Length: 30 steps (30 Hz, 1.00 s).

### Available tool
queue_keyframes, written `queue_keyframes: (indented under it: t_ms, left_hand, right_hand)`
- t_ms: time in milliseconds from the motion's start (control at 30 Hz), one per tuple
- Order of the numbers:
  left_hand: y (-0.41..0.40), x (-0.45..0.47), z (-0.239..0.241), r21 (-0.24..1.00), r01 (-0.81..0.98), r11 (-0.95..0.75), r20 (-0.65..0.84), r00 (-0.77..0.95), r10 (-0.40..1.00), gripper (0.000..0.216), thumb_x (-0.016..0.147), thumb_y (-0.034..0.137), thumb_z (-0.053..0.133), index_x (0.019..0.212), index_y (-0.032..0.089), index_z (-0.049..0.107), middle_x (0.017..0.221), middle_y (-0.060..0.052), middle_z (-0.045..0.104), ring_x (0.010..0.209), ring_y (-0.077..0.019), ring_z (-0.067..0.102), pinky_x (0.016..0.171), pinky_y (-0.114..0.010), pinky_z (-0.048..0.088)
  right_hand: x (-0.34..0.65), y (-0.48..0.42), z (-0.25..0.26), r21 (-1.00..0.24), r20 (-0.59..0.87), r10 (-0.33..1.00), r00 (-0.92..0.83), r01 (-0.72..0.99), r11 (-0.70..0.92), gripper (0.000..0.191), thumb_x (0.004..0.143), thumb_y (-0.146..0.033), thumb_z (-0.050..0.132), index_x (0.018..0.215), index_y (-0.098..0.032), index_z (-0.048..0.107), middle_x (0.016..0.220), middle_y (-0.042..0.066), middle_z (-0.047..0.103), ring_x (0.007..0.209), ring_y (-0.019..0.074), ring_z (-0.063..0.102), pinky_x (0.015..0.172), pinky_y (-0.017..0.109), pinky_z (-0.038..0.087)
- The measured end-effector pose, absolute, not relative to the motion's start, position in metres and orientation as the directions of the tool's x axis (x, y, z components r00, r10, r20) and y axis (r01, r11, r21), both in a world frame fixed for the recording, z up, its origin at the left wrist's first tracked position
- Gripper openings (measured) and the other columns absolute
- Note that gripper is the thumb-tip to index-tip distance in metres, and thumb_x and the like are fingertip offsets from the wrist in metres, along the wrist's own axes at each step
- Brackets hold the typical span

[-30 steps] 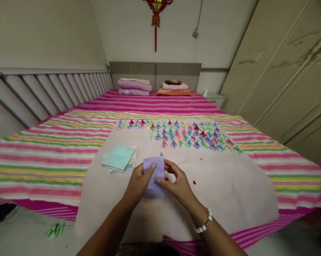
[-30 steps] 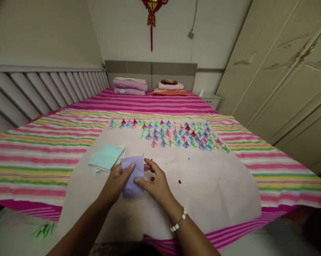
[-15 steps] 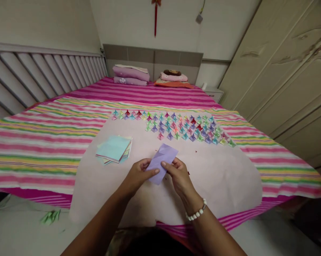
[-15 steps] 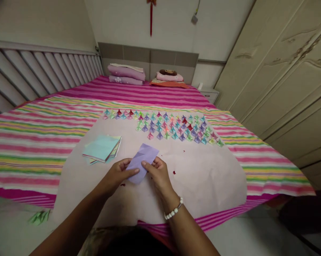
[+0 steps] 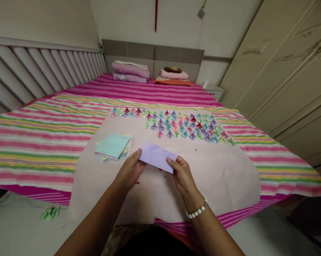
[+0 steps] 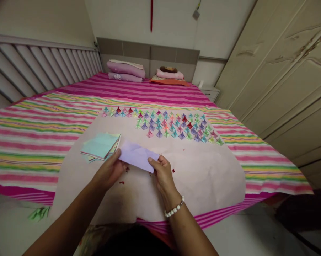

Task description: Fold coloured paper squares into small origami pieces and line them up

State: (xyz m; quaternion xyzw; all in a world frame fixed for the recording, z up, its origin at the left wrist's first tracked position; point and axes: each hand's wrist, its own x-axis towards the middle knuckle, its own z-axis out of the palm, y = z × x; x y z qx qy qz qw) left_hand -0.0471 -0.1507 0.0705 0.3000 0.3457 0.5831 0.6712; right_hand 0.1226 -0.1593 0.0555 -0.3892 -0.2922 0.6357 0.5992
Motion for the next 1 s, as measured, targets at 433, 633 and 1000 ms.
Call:
queue_keyframes:
  t_ms: [433,633,1000]
  left_hand:
    - [-0.162,-0.031,0.084,0.733,-0.63,0.257,-0.247,0.105,0.963,0.045,0.082,0.02,0.063,0.125,0.016,0.054,0.119,-0.011,0.066,0.111,-0.0242,0.062,0.096,-0.039,0.051]
    - [-0.166,-0.034,0.085,0.78,-0.564,0.272,-0.236,0.138,0.962,0.042,0.081,0.027,0.064,0.121,0.02,0.057,0.114,-0.008,0.068,0.109,-0.0255,0.063,0.088,-0.037,0.054]
    - [-0.174,-0.038,0.078,0.852,-0.45,0.268,-0.13,0.314,0.941,0.042,0.082,0.032,0.066,0.121,0.019,0.059,0.12,-0.011,0.066,0.111,-0.0252,0.062,0.095,-0.04,0.049]
  right_hand:
    - [0.132,-0.176,0.047,-0.938,0.343,0.936,0.076,-0.03,0.346,0.042,0.084,-0.026,0.06,0.126,-0.03,0.056,0.128,0.007,0.058,0.102,0.0221,0.059,0.086,0.038,0.048]
    - [0.139,-0.18,0.046,-0.585,0.654,0.722,-0.225,0.453,0.672,0.053,0.08,-0.01,0.053,0.128,-0.034,0.056,0.155,0.003,0.024,0.136,0.0293,0.033,0.104,0.051,0.034]
    - [0.136,-0.176,0.056,-0.831,0.47,0.867,-0.165,0.249,0.498,0.007,0.08,-0.025,0.067,0.084,-0.026,0.073,0.139,0.007,0.052,0.127,0.0284,0.046,0.103,0.049,0.036]
